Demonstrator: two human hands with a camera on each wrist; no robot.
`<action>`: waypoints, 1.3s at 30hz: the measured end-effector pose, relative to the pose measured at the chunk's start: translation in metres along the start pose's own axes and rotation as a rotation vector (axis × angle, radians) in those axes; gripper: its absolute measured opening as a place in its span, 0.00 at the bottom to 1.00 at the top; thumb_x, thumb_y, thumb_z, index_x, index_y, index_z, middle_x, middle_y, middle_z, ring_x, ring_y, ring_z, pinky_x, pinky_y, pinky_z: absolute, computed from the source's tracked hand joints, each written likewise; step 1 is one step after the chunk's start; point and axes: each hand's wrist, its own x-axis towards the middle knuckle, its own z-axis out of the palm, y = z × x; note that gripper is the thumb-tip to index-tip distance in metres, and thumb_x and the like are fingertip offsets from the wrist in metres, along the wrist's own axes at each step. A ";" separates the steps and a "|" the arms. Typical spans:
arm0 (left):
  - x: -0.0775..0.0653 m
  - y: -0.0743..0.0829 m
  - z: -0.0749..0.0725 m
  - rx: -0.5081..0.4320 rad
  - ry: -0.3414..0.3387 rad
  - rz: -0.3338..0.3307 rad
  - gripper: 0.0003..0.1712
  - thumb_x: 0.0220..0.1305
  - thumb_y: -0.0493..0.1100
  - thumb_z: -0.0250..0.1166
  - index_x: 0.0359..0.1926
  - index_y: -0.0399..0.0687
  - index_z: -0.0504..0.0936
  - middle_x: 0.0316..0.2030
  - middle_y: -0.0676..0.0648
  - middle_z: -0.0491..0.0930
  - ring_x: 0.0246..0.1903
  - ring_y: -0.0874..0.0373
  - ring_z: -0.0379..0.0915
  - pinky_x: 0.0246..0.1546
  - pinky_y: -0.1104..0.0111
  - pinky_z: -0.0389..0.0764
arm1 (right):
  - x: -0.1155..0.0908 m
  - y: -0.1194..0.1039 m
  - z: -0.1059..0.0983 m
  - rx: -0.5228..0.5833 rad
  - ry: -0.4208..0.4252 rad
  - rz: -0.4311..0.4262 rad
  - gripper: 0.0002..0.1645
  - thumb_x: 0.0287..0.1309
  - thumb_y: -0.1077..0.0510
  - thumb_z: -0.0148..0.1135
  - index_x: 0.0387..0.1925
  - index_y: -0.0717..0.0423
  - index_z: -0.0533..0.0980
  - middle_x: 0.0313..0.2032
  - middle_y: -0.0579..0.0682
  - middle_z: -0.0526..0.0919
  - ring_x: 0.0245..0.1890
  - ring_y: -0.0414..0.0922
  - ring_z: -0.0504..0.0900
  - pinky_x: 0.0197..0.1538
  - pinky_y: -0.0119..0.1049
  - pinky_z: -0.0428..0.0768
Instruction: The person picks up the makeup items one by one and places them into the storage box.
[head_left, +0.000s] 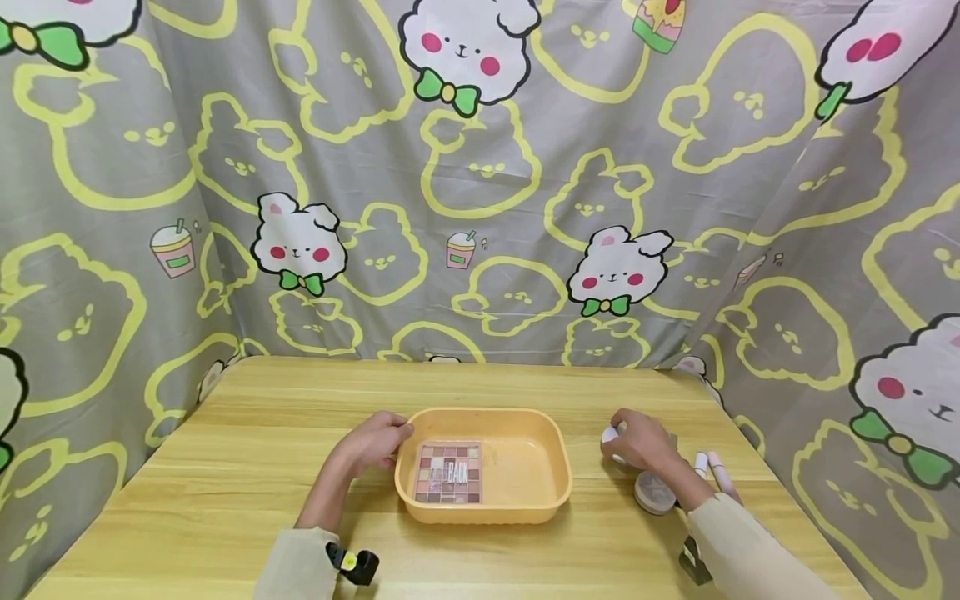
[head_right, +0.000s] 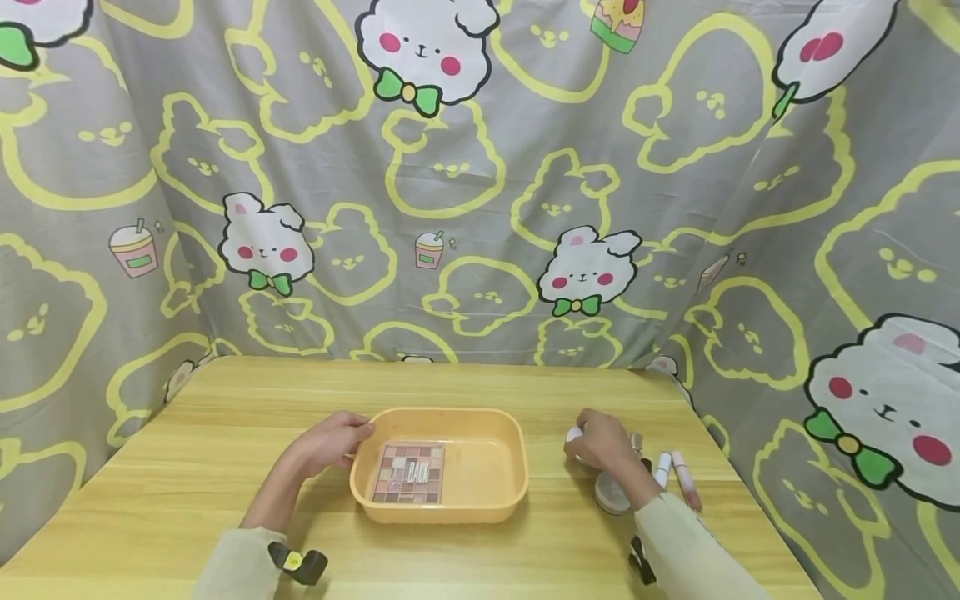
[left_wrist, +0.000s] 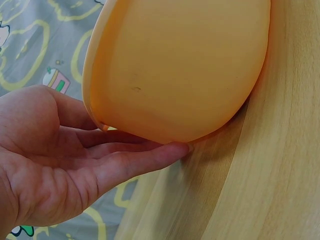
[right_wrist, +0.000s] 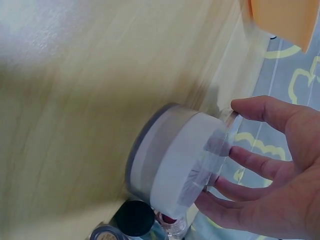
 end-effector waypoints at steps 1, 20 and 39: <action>0.000 0.000 0.000 0.000 0.000 0.001 0.23 0.78 0.40 0.47 0.60 0.27 0.77 0.45 0.38 0.84 0.43 0.51 0.82 0.37 0.59 0.87 | 0.000 -0.001 -0.001 -0.002 0.005 -0.003 0.35 0.46 0.51 0.71 0.55 0.64 0.77 0.51 0.64 0.83 0.39 0.52 0.78 0.35 0.42 0.78; -0.002 -0.001 -0.001 -0.011 -0.002 0.017 0.22 0.78 0.39 0.47 0.60 0.26 0.76 0.44 0.38 0.83 0.41 0.52 0.81 0.35 0.59 0.86 | -0.003 -0.023 -0.005 0.021 0.071 -0.055 0.36 0.44 0.49 0.73 0.55 0.62 0.78 0.54 0.65 0.83 0.50 0.59 0.81 0.51 0.57 0.80; -0.003 0.001 -0.001 -0.001 0.002 0.013 0.23 0.77 0.39 0.48 0.61 0.26 0.76 0.44 0.39 0.84 0.43 0.52 0.82 0.36 0.60 0.86 | -0.004 -0.049 -0.009 0.054 0.126 -0.153 0.33 0.49 0.47 0.72 0.55 0.59 0.79 0.54 0.64 0.83 0.52 0.61 0.80 0.52 0.57 0.79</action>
